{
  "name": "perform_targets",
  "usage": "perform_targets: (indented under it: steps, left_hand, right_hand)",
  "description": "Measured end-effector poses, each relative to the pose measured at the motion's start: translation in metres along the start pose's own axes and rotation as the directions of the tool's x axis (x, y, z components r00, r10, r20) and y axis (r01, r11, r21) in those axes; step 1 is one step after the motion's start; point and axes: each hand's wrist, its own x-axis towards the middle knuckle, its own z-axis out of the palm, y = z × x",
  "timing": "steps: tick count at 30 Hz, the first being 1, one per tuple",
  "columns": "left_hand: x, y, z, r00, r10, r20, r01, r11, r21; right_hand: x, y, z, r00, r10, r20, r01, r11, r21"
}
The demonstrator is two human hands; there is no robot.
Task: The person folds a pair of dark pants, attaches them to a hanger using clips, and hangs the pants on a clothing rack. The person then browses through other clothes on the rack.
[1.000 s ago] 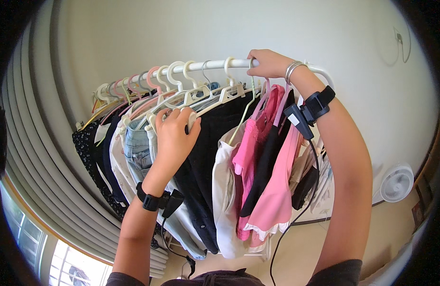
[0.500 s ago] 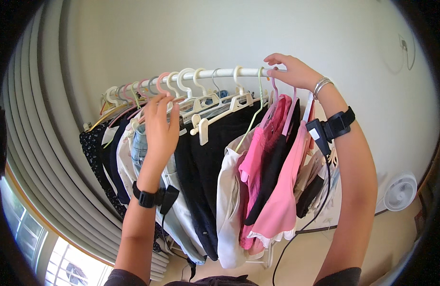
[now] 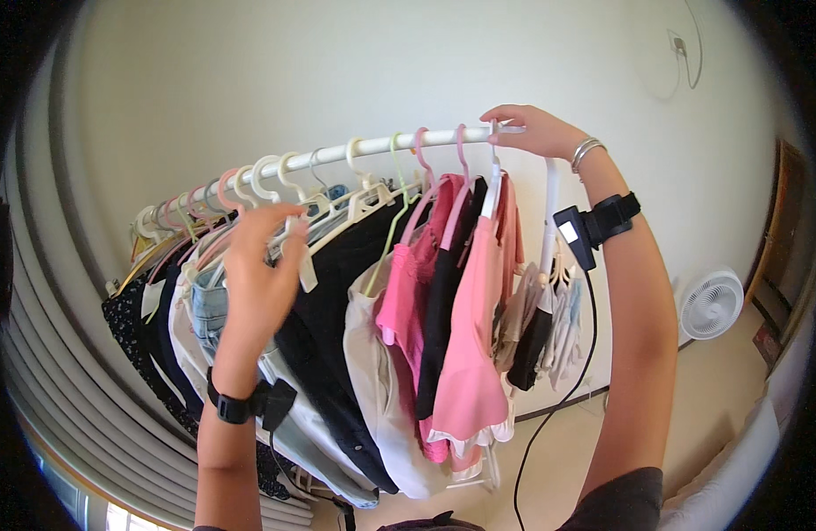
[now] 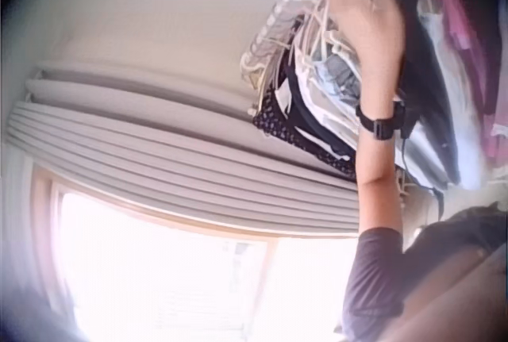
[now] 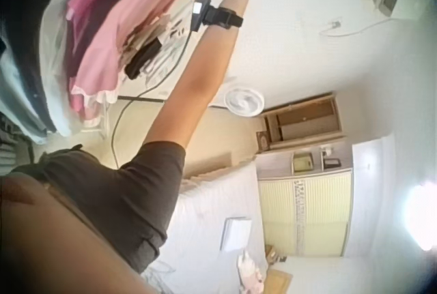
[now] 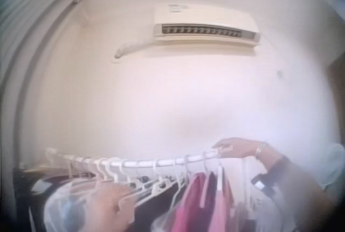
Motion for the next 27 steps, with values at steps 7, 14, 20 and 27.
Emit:
perform_targets:
  steps: [7, 14, 20, 27]
  left_hand:
    - [-0.029, 0.051, 0.061, 0.888, 0.187, 0.419, -0.202, 0.979, -0.010]
    - [-0.042, 0.028, 0.077, 0.891, 0.135, 0.434, -0.273, 0.922, 0.276]
    - [-0.045, 0.051, 0.067, 0.878, 0.166, 0.449, -0.268, 0.948, 0.173]
    - [-0.065, 0.027, 0.059, 0.917, 0.118, 0.382, -0.188, 0.970, 0.152]
  right_hand:
    - [-0.006, 0.010, 0.012, 0.992, 0.024, -0.127, -0.035, 0.995, -0.089]
    - [-0.008, 0.002, 0.032, 0.967, 0.066, -0.245, -0.083, 0.995, -0.060]
    - [-0.007, 0.027, 0.045, 0.941, -0.052, -0.335, -0.060, 0.948, -0.314]
    - [-0.060, -0.027, 0.104, 0.883, -0.200, -0.425, 0.112, 0.968, -0.223]
